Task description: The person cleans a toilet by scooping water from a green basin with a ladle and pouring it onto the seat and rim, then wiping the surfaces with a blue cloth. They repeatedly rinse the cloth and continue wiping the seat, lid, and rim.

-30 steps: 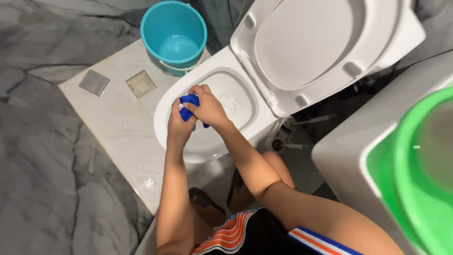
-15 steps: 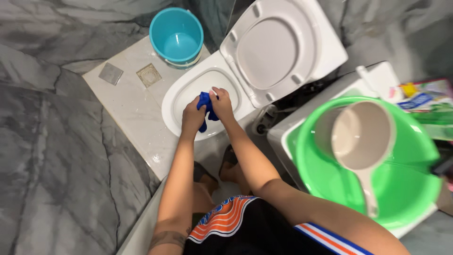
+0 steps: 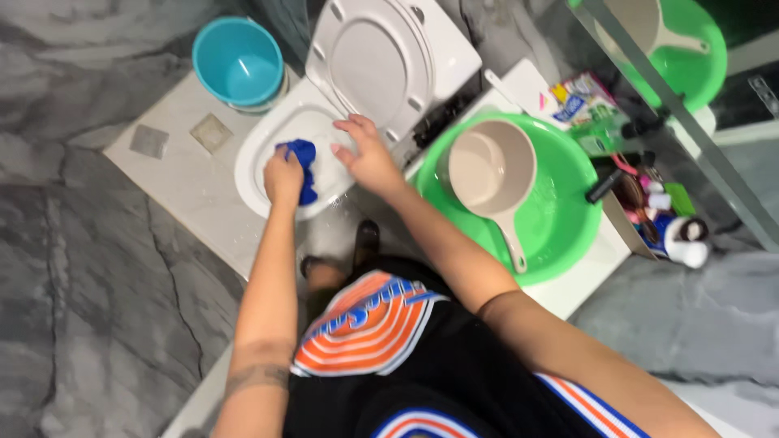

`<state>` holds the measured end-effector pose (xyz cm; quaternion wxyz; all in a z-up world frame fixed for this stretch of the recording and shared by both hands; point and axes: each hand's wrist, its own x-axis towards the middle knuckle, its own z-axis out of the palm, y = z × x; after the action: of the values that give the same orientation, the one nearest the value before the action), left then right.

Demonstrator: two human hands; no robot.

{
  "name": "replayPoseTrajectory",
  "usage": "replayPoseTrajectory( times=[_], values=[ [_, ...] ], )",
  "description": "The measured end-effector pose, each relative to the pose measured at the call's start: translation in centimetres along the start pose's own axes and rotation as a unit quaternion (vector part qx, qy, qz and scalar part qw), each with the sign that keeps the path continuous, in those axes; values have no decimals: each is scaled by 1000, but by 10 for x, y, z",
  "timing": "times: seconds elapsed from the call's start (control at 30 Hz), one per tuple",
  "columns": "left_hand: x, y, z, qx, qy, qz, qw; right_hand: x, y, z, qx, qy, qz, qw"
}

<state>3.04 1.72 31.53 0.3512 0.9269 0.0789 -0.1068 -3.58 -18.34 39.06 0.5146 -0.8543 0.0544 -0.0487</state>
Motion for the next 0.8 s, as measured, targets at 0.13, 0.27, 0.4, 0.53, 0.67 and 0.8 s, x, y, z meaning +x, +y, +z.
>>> replayPoseTrajectory(
  times=[0.13, 0.27, 0.4, 0.53, 0.67, 0.8],
  values=[
    [-3, -8, 5, -13, -5, 36, 999, -24, -17, -55, 30, 8, -41, 999],
    [13, -14, 6, -174, -42, -15, 984, -70, -7, -129, 23, 84, 40, 995],
    [28, -31, 10, -342, -116, -151, 920, -132, 36, -199, -33, 295, 134, 945],
    [37, -52, 20, -351, -133, -107, 921, -210, 84, -240, -188, 267, 311, 893],
    [57, -60, 34, -331, -154, -108, 925, -237, 116, -221, 95, 110, 546, 825],
    [73, -57, 33, -308, -175, -100, 930, -232, 104, -199, 219, 94, 503, 831]
  ],
)
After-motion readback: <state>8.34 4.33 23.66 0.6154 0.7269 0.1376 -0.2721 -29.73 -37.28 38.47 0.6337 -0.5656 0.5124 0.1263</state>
